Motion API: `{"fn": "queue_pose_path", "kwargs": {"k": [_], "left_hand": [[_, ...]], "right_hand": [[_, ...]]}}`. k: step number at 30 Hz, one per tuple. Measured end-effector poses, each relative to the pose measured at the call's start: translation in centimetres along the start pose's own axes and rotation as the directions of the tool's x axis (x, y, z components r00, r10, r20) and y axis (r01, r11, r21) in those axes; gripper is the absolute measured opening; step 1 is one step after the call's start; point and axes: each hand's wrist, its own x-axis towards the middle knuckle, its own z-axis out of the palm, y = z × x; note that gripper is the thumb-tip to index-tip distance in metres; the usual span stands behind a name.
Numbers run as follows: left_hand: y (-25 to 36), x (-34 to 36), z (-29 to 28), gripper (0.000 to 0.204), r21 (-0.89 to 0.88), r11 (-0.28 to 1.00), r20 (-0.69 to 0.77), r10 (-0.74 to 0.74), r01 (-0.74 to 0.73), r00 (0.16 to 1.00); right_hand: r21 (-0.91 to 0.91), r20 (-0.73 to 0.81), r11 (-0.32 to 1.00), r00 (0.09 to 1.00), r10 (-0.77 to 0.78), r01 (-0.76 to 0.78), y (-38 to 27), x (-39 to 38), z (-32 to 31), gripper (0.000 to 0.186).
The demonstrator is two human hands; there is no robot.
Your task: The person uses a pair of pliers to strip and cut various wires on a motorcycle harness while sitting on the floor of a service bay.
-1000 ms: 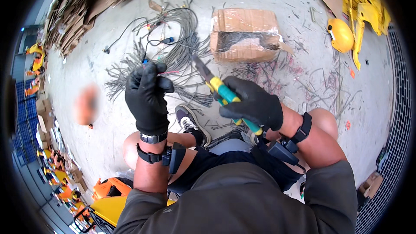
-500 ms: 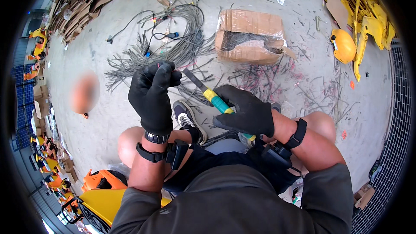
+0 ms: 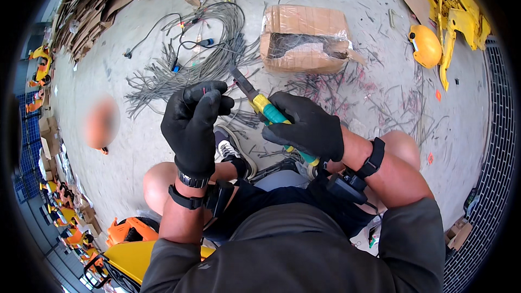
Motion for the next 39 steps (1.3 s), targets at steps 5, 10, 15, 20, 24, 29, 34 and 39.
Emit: {"fn": "queue_pose_path", "kwargs": {"k": [5, 10, 15, 20, 24, 29, 34, 39], "left_hand": [[0.1, -0.1, 0.3, 0.013, -0.096, 0.993, 0.07, -0.067, 0.074, 0.995], [-0.4, -0.1, 0.3, 0.015, -0.127, 0.99, 0.118, -0.047, 0.062, 0.992], [-0.1, 0.0, 0.3, 0.016, -0.131, 0.987, 0.122, -0.081, 0.097, 0.989], [-0.5, -0.3, 0.2, 0.017, -0.118, 0.991, 0.154, -0.052, 0.07, 0.987], [-0.6, -0.5, 0.3, 0.017, -0.135, 0.989, 0.163, -0.04, 0.062, 0.986], [-0.7, -0.3, 0.0, 0.015, -0.143, 0.989, 0.162, -0.003, 0.027, 0.987], [-0.8, 0.5, -0.6, 0.015, -0.155, 0.986, -0.004, 0.061, -0.061, 0.998], [-0.6, 1.1, -0.4, 0.017, -0.197, 0.98, -0.166, -0.017, -0.016, 0.986]], "right_hand": [[0.027, 0.004, 0.997, 0.997, 0.072, -0.072, -0.8, 0.1, -0.3, 0.034], [-0.001, -0.008, 1.0, 1.0, -0.009, 0.009, -0.1, 0.3, -0.6, 0.033], [-0.033, 0.002, 0.999, 0.999, -0.034, 0.034, -0.6, 0.2, -1.0, 0.037], [-0.229, -0.023, 0.969, 0.995, -0.097, 0.089, -0.1, 0.1, -0.9, 0.039], [-0.384, -0.06, 0.882, 0.946, -0.319, 0.273, -0.3, -0.2, -1.0, 0.035], [-0.402, -0.053, 0.878, 0.951, -0.303, 0.258, -0.5, -0.1, -1.7, 0.033], [-0.38, -0.061, 0.891, 0.954, -0.293, 0.249, 0.3, 0.2, -2.1, 0.029], [-0.152, 0.052, 0.985, 0.996, -0.073, 0.08, -0.9, 0.1, -2.0, 0.032]]}}
